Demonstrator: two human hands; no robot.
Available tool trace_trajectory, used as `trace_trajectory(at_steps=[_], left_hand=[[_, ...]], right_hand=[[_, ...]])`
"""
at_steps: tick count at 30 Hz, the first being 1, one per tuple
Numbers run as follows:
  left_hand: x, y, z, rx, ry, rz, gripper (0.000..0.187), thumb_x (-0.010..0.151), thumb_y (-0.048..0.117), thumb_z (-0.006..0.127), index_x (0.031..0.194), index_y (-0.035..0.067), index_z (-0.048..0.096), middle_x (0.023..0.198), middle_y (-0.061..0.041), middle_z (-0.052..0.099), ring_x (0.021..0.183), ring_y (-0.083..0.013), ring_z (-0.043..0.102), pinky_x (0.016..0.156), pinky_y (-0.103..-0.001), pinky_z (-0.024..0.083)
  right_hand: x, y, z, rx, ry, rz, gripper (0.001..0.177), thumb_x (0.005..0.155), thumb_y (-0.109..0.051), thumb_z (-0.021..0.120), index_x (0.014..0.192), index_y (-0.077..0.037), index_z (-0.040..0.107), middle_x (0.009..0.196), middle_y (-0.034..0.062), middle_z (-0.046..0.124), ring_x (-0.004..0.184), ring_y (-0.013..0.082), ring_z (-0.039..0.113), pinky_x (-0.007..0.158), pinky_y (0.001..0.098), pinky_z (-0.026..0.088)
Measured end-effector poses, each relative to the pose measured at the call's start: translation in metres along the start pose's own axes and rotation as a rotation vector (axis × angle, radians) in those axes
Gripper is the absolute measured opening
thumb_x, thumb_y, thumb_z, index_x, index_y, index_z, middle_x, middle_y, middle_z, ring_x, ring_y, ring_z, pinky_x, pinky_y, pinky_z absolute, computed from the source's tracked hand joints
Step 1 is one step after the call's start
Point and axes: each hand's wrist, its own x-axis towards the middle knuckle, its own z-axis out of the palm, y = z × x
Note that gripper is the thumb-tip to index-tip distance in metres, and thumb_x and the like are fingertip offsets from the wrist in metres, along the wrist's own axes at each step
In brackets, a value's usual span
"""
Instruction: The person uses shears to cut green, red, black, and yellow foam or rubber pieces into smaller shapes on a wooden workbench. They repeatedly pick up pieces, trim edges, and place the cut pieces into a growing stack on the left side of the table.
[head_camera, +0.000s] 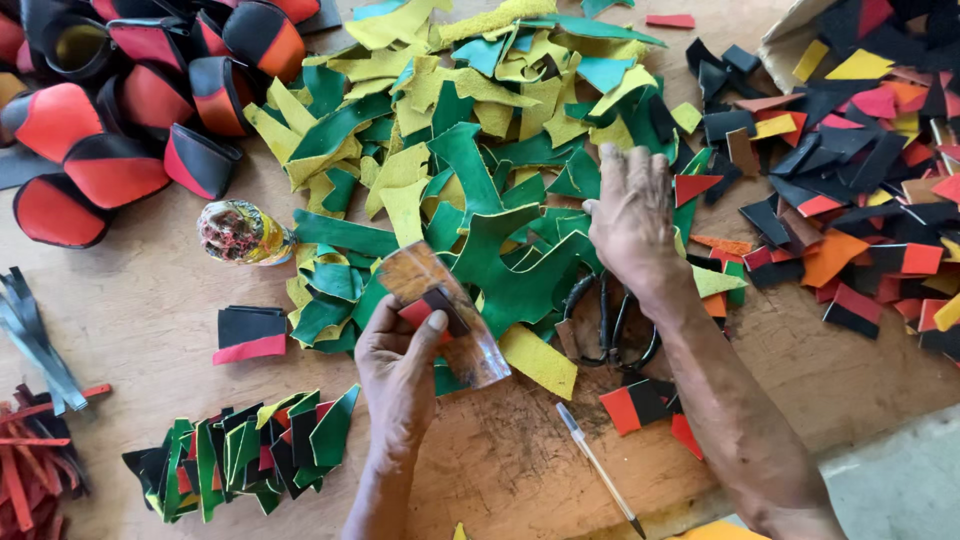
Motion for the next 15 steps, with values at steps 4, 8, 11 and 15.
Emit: trace_trajectory(at_steps=[4,8,11,15], left_hand=[[-0.003,0.0,0.003,0.112,-0.016,-0.012,0.031,0.093,0.003,0.073,0.122,-0.003,0.066,0.103,-0.007,0.075,0.088,-0.0096,0.069,0.078,-0.024,0.055],[-0.004,0.0,0.006,0.129,-0.028,-0.018,0.031,0.092,0.003,0.073,0.121,-0.002,0.066,0.103,-0.006,0.075,0.088,-0.0079,0.068,0.078,-0.022,0.056],[-0.002,-0.001,0.006,0.183,-0.017,-0.018,0.032,0.092,0.003,0.074,0.123,-0.003,0.067,0.103,-0.005,0.074,0.085,-0.0074,0.066,0.074,-0.022,0.054],[0.001,-0.004,0.005,0.108,-0.028,-0.032,0.033,0.091,0.002,0.073,0.123,-0.002,0.065,0.106,-0.005,0.076,0.09,-0.0073,0.07,0.081,-0.023,0.058]], right_hand=[[0.003,-0.002,-0.007,0.159,-0.022,-0.019,0.058,0.085,-0.007,0.076,0.139,0.0,0.057,0.115,0.0149,0.062,0.11,0.0322,0.051,0.1,0.0482,0.043],[0.003,-0.002,-0.015,0.051,0.031,-0.103,0.05,0.079,-0.013,0.085,0.123,-0.002,0.065,0.112,0.0184,0.061,0.108,0.0348,0.05,0.098,0.0483,0.041],[0.011,0.003,-0.026,0.106,0.021,-0.134,0.039,0.077,-0.009,0.084,0.111,-0.002,0.067,0.105,0.018,0.061,0.103,0.0332,0.05,0.09,0.0485,0.04],[0.022,-0.005,-0.04,0.078,0.182,-0.184,0.019,0.091,-0.013,0.085,0.093,-0.006,0.068,0.091,0.0104,0.064,0.091,0.0263,0.053,0.083,0.0483,0.039]])
